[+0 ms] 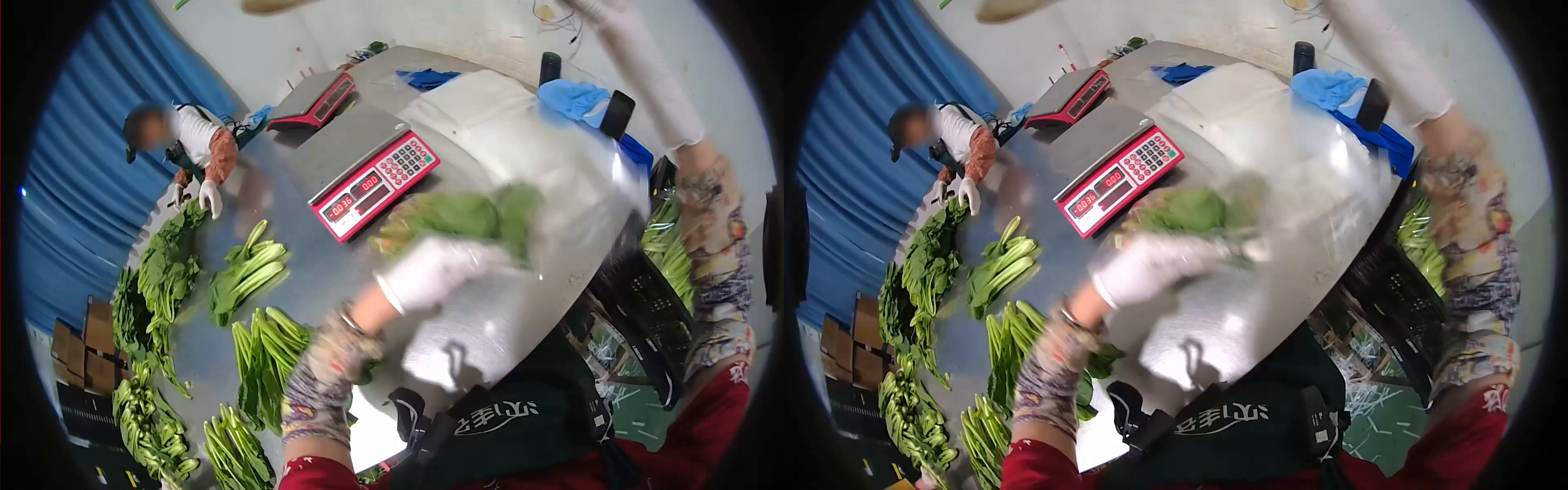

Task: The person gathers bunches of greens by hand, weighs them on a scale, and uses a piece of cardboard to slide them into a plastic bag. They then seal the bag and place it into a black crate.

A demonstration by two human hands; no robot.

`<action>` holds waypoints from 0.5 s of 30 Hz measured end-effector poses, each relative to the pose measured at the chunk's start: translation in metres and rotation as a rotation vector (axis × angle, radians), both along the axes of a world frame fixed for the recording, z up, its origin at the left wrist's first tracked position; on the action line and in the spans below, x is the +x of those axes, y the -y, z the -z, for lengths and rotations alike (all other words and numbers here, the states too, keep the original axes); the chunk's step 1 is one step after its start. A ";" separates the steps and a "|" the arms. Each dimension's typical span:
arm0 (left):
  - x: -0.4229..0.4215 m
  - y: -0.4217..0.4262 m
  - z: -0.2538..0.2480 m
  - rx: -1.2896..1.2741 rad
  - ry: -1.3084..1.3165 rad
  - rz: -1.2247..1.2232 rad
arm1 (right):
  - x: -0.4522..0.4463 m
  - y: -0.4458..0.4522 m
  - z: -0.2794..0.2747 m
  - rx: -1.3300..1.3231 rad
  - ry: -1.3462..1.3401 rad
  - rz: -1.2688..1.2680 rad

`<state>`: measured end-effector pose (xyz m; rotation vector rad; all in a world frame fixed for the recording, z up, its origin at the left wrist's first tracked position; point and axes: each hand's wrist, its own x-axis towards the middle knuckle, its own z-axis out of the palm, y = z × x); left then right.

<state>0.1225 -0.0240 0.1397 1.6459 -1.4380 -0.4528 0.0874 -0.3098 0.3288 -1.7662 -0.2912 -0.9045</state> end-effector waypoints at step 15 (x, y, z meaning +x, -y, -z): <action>0.011 0.033 0.139 0.263 0.545 -0.754 | 0.179 -0.123 0.273 -0.625 -0.304 -0.121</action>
